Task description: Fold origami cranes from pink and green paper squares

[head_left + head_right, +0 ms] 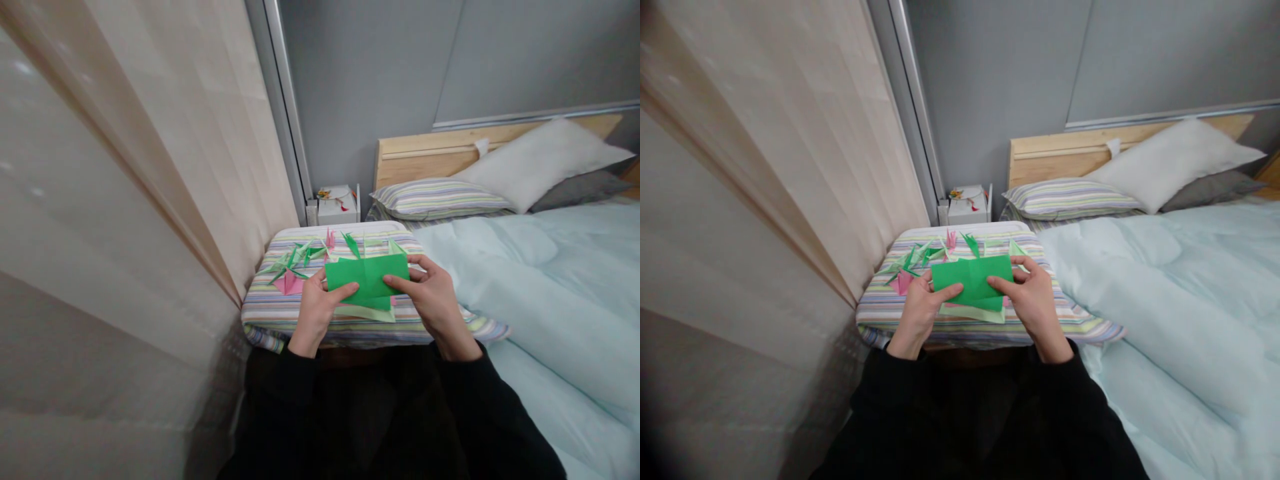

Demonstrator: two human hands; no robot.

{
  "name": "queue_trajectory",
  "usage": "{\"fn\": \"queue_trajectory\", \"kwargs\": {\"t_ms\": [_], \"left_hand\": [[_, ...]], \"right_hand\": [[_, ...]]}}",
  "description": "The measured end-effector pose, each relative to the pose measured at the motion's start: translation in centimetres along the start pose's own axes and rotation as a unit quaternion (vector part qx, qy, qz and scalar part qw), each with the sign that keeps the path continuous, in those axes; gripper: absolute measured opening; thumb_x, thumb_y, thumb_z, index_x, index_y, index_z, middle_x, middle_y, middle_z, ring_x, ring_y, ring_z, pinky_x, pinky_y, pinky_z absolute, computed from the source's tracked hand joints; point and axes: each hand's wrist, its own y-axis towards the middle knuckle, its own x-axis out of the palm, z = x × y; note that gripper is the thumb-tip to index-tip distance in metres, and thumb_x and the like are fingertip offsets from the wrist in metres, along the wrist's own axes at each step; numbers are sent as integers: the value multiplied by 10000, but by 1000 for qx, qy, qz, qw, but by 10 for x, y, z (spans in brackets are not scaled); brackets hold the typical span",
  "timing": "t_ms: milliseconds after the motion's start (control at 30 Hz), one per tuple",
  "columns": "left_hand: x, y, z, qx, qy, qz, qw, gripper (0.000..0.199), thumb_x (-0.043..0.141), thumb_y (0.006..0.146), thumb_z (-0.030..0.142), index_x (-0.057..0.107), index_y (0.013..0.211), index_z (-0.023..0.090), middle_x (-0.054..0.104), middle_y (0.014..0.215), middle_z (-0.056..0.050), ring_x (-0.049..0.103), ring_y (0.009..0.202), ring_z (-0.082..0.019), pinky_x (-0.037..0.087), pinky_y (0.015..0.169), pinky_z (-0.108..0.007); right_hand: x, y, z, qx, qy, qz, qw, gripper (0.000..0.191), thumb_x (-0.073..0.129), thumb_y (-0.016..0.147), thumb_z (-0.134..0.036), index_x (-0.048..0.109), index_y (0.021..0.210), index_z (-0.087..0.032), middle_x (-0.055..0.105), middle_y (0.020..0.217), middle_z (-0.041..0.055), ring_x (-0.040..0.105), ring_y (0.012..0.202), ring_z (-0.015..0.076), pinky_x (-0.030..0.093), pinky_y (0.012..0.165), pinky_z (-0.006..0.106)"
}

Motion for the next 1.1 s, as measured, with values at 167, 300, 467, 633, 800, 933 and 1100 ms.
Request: {"fn": "queue_trajectory", "kwargs": {"t_ms": [167,300,467,633,800,933,1100], "left_hand": [[3,-4,2,2,89,-38,995,473,949,557,306,735,940,128,745,800,-27,663,692,-159,533,683,-268],[1,-6,7,-18,155,-51,986,525,944,547,337,727,970,114,713,780,-19,627,677,-156,499,647,-262],[-6,-7,13,-51,188,-126,973,440,909,595,373,741,906,110,712,786,-31,613,662,-152,485,623,-258],[0,-10,14,-99,177,-181,962,346,878,627,417,729,684,110,656,623,-12,548,535,-118,449,551,-245],[11,-15,8,-71,148,-140,976,358,883,635,441,746,662,111,658,594,-17,547,522,-120,438,532,-242],[14,-17,5,-34,134,-84,987,364,873,662,461,784,706,111,703,641,-38,596,567,-152,461,550,-259],[14,-20,6,-79,115,-103,985,352,901,619,433,801,756,125,758,734,-63,638,594,-169,498,578,-277]], "right_hand": [[7,1,10,-48,84,62,993,478,964,526,-276,634,868,-220,788,768,-3,708,643,172,582,653,308],[6,2,13,-69,63,51,994,388,953,559,-302,686,825,-206,770,770,-2,698,678,172,570,687,316],[2,0,6,-53,5,8,999,387,960,534,-323,697,787,-196,740,703,0,647,614,161,537,630,312],[3,-7,-5,-80,-69,-13,994,398,945,553,-339,687,820,-197,711,677,-5,590,572,146,470,563,291],[11,-14,-6,-75,-36,-38,996,388,936,577,-322,690,858,-215,740,741,-1,662,658,177,526,629,306],[17,-17,5,-19,17,-98,995,406,933,594,-347,715,909,-213,796,916,48,735,821,227,577,789,365],[11,-7,13,-33,2,14,999,378,960,559,-357,654,716,-201,598,492,-77,506,450,98,444,533,269]]}}
